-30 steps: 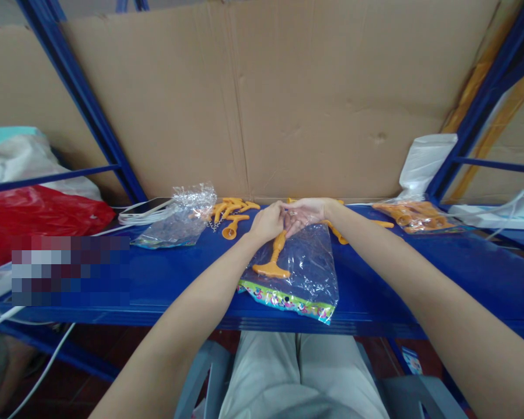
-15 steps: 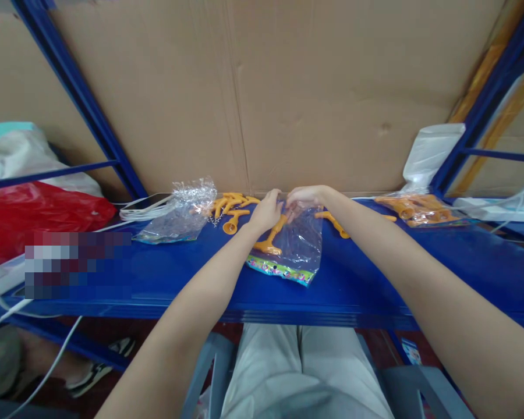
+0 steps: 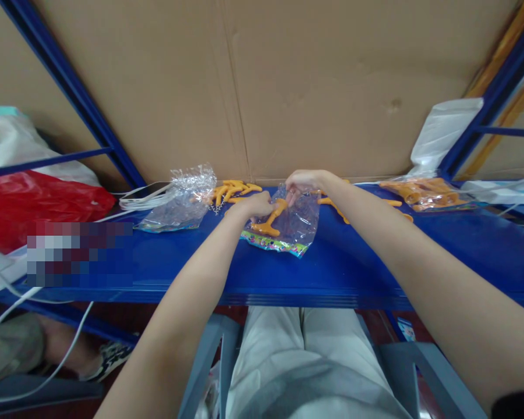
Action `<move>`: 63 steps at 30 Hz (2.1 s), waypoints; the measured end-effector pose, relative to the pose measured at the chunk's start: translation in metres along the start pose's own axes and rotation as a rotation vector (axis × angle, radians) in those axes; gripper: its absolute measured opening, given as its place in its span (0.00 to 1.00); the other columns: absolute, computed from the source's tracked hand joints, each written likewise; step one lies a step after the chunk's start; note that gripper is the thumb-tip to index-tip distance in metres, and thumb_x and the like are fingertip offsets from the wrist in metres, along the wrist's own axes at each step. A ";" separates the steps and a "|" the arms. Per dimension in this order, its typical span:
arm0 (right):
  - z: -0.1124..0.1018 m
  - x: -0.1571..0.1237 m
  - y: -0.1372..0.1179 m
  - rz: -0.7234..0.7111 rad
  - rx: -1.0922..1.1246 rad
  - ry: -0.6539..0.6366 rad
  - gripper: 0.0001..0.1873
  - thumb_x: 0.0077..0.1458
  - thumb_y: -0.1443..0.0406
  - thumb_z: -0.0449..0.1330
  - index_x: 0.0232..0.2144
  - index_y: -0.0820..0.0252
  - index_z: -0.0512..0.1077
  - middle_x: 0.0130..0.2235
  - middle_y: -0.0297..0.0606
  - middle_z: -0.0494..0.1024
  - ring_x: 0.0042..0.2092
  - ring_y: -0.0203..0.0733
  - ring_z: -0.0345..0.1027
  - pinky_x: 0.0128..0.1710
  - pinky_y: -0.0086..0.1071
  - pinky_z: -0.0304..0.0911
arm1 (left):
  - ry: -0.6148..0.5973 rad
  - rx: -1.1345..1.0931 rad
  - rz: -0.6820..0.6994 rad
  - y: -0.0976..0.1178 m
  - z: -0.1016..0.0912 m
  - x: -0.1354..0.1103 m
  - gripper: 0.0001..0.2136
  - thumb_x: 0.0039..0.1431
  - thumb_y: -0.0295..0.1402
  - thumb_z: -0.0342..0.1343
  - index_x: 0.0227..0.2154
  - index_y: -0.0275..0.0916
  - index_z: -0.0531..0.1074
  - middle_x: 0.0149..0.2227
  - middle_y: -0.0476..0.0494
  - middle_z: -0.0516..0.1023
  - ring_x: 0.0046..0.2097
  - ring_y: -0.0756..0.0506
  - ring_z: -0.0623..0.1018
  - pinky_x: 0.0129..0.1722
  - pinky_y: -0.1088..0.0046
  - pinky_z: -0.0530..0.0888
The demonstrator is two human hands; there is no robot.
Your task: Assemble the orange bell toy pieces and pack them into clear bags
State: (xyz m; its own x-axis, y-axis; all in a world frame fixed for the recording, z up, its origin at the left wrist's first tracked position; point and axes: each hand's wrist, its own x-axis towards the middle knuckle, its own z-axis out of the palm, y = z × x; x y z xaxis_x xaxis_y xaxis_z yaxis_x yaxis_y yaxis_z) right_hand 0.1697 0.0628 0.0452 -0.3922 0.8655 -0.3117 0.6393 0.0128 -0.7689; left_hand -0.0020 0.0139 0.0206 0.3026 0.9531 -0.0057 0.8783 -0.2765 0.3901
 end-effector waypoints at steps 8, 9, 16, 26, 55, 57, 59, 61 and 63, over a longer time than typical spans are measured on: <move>0.013 0.006 -0.009 -0.015 -0.072 0.086 0.08 0.54 0.70 0.51 0.27 0.66 0.70 0.23 0.44 0.76 0.34 0.48 0.74 0.35 0.36 0.67 | 0.048 -0.118 -0.080 0.011 0.011 -0.005 0.19 0.56 0.40 0.50 0.47 0.34 0.61 0.28 0.36 0.76 0.24 0.43 0.75 0.22 0.70 0.69; 0.015 0.007 -0.010 -0.025 -0.096 0.117 0.08 0.53 0.70 0.52 0.26 0.66 0.70 0.23 0.44 0.76 0.33 0.48 0.74 0.35 0.36 0.67 | 0.059 -0.113 -0.083 0.013 0.011 -0.006 0.20 0.56 0.41 0.49 0.47 0.33 0.61 0.30 0.35 0.77 0.25 0.42 0.76 0.22 0.69 0.70; 0.014 0.005 -0.006 -0.135 -0.273 0.222 0.07 0.53 0.71 0.55 0.24 0.63 0.68 0.22 0.38 0.74 0.29 0.40 0.72 0.32 0.29 0.65 | 0.040 -0.062 -0.098 0.018 0.014 -0.009 0.25 0.57 0.43 0.48 0.53 0.32 0.55 0.31 0.34 0.77 0.25 0.42 0.76 0.23 0.70 0.69; 0.017 0.006 -0.006 -0.198 -0.400 0.267 0.05 0.51 0.74 0.57 0.26 0.65 0.71 0.23 0.36 0.73 0.27 0.33 0.67 0.31 0.24 0.65 | 0.018 0.052 -0.115 0.025 0.014 -0.014 0.28 0.57 0.44 0.48 0.55 0.29 0.52 0.34 0.29 0.76 0.24 0.39 0.77 0.24 0.67 0.70; -0.037 -0.042 0.011 -0.239 -0.701 0.744 0.13 0.53 0.69 0.55 0.40 0.66 0.74 0.40 0.45 0.78 0.41 0.44 0.71 0.44 0.37 0.64 | 0.242 0.137 -0.199 0.035 0.035 -0.008 0.25 0.59 0.38 0.41 0.57 0.31 0.51 0.56 0.24 0.61 0.53 0.35 0.71 0.49 0.62 0.67; -0.051 -0.056 0.022 -0.239 -0.690 0.811 0.13 0.52 0.69 0.55 0.40 0.66 0.74 0.40 0.45 0.78 0.41 0.45 0.71 0.44 0.38 0.64 | 0.241 0.133 -0.206 0.035 0.035 -0.009 0.24 0.59 0.37 0.41 0.56 0.31 0.52 0.56 0.25 0.62 0.53 0.35 0.71 0.49 0.63 0.67; -0.065 -0.072 0.037 -0.213 -0.656 0.878 0.13 0.51 0.69 0.55 0.39 0.67 0.74 0.39 0.46 0.78 0.41 0.45 0.71 0.43 0.37 0.64 | 0.241 0.132 -0.217 0.035 0.034 -0.009 0.24 0.58 0.36 0.42 0.56 0.32 0.52 0.55 0.25 0.63 0.53 0.35 0.71 0.48 0.63 0.68; -0.077 -0.089 0.057 -0.146 -0.589 0.957 0.13 0.50 0.70 0.55 0.38 0.67 0.74 0.38 0.46 0.78 0.40 0.44 0.71 0.42 0.36 0.65 | 0.242 0.131 -0.224 0.034 0.034 -0.009 0.24 0.57 0.36 0.43 0.56 0.32 0.53 0.55 0.25 0.63 0.54 0.35 0.71 0.49 0.63 0.68; -0.084 -0.104 0.079 -0.054 -0.532 1.010 0.13 0.51 0.68 0.55 0.39 0.67 0.74 0.38 0.47 0.78 0.40 0.45 0.72 0.41 0.36 0.65 | 0.243 0.132 -0.225 0.033 0.034 -0.008 0.24 0.57 0.35 0.44 0.56 0.32 0.54 0.55 0.24 0.63 0.54 0.34 0.70 0.49 0.62 0.68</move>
State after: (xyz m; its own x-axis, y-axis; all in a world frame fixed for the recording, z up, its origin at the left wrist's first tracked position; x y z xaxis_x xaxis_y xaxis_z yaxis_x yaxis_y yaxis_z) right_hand 0.3165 0.0160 0.0632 0.1291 0.8614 0.4913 0.9313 0.0649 -0.3585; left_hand 0.0372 -0.0072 0.0022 0.0132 0.9890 0.1472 0.9581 -0.0547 0.2813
